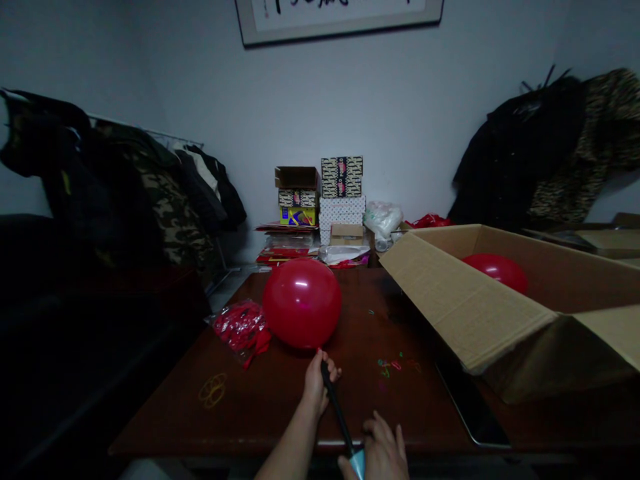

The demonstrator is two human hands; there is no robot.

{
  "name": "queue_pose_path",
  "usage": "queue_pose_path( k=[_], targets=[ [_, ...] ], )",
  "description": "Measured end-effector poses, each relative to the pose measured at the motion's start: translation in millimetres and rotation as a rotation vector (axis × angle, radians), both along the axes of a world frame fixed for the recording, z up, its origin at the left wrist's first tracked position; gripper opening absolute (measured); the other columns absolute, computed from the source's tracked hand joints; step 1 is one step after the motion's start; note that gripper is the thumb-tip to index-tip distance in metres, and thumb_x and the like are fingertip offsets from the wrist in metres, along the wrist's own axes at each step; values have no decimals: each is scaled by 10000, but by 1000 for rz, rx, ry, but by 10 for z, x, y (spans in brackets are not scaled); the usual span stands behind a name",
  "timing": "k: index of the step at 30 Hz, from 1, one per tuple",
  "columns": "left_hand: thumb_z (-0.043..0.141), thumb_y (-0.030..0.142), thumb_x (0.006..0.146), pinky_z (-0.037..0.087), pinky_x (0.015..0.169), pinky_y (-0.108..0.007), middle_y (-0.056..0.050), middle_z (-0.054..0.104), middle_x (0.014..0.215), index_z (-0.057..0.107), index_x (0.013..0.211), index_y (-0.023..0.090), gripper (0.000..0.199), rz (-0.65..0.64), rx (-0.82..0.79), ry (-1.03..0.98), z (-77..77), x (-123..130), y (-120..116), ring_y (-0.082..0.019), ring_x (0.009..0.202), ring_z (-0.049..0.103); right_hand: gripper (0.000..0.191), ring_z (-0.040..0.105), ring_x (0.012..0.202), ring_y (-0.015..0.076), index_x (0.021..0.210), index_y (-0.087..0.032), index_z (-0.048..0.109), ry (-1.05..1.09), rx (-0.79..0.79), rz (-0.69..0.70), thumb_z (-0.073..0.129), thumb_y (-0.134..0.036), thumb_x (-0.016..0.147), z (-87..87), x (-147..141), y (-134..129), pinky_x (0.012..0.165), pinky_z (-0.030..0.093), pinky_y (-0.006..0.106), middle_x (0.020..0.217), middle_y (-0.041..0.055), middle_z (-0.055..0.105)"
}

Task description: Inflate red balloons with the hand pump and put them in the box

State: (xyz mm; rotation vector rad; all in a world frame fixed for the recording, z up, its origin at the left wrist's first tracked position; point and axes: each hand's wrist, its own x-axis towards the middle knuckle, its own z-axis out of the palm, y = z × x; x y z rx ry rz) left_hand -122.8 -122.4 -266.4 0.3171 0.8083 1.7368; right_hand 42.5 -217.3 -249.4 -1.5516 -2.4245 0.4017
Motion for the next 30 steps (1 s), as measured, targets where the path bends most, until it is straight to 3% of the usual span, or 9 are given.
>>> queue_pose_path(
  k=[7, 16, 23, 26, 30],
  targets=[
    [622, 592, 655, 401, 539, -275, 91, 432, 433, 413, 700, 204, 443, -6, 5, -11, -4, 8, 11, -59, 331, 346, 439, 368, 1244, 307, 934, -166, 653, 63, 14, -22, 427, -516, 796, 262, -279, 210, 1054, 152, 535, 1172, 130, 562],
    [586, 635, 654, 414, 548, -283, 84, 431, 418, 415, 676, 204, 465, -5, -1, -41, 53, -20, 18, -70, 337, 369, 460, 377, 1225, 304, 1060, -158, 608, 68, 14, -27, 425, -482, 791, 352, -621, 555, 1034, 159, 552, 1131, 116, 574],
    [593, 582, 673, 411, 531, -283, 95, 414, 385, 386, 628, 208, 431, 46, 9, 38, -8, 3, 33, -57, 293, 324, 490, 388, 1223, 317, 1031, -107, 618, 12, 80, -35, 420, -497, 808, 224, -532, 397, 1038, 174, 549, 1149, 156, 574],
    [581, 546, 698, 419, 550, -287, 97, 427, 397, 391, 645, 208, 392, 65, 26, 31, -5, 15, 17, -56, 299, 330, 517, 391, 1228, 318, 1041, -119, 621, -18, 117, -27, 426, -533, 803, 130, -360, 264, 1049, 175, 544, 1159, 156, 578],
    [564, 508, 716, 422, 558, -296, 92, 441, 395, 391, 643, 207, 355, 53, 19, 29, 8, 8, -1, -61, 297, 339, 532, 422, 1206, 341, 1014, -164, 643, -58, 43, 10, 464, -595, 759, -95, -41, 90, 1021, 226, 586, 1155, 136, 595]
  ],
)
